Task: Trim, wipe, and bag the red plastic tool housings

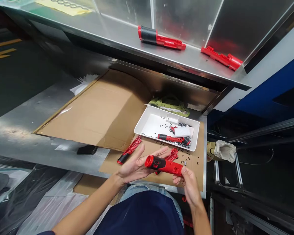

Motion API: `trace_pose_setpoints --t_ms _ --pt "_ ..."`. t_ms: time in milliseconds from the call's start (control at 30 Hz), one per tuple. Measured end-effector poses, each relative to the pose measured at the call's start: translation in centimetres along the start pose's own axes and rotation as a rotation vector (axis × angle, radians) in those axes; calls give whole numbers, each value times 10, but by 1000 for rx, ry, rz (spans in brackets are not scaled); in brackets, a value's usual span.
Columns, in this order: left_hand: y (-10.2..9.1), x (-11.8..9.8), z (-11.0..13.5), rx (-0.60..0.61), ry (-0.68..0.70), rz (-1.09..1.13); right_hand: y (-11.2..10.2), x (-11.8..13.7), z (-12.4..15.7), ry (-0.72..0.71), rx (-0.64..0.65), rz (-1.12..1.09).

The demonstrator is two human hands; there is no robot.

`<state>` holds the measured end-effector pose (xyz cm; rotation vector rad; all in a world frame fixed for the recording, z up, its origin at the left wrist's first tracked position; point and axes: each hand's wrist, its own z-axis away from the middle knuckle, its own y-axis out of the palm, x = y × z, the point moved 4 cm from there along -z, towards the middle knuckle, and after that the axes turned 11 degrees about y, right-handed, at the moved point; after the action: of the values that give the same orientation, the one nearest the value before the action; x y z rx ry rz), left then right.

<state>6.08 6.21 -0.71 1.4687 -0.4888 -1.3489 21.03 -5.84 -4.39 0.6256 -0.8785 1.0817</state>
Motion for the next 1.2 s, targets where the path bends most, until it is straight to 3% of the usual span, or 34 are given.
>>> trace_pose_setpoints --t_ms 100,167,200,267,367,400,467,533,633,700,967,1200 --pt "-9 11 -6 -131 268 -62 44 -25 16 151 15 -178" --pt "-15 18 -11 -257 370 -145 63 -29 27 246 181 -165" --pt "-17 22 -13 -288 356 -170 65 -25 31 251 273 -68" --pt "-19 25 -15 -277 236 -176 49 -3 32 141 287 211" --pt "-18 19 -8 -188 13 -192 -2 52 19 -139 -94 424" --pt "-17 16 -5 -163 -42 -201 -13 71 14 -223 -168 464" --pt "-15 10 2 -113 -137 -213 -19 99 4 -323 -148 568" --pt "-12 7 5 -61 -202 -225 -10 114 -4 -346 -14 660" --pt "-11 7 4 -5 -262 -230 9 119 -12 -331 163 714" --pt "-11 8 3 8 -277 -219 17 116 -16 -311 210 712" --pt "-13 14 -3 9 -253 -177 17 108 -26 -241 197 634" --pt "-14 21 -6 -59 -249 -160 13 98 -27 -214 179 585"
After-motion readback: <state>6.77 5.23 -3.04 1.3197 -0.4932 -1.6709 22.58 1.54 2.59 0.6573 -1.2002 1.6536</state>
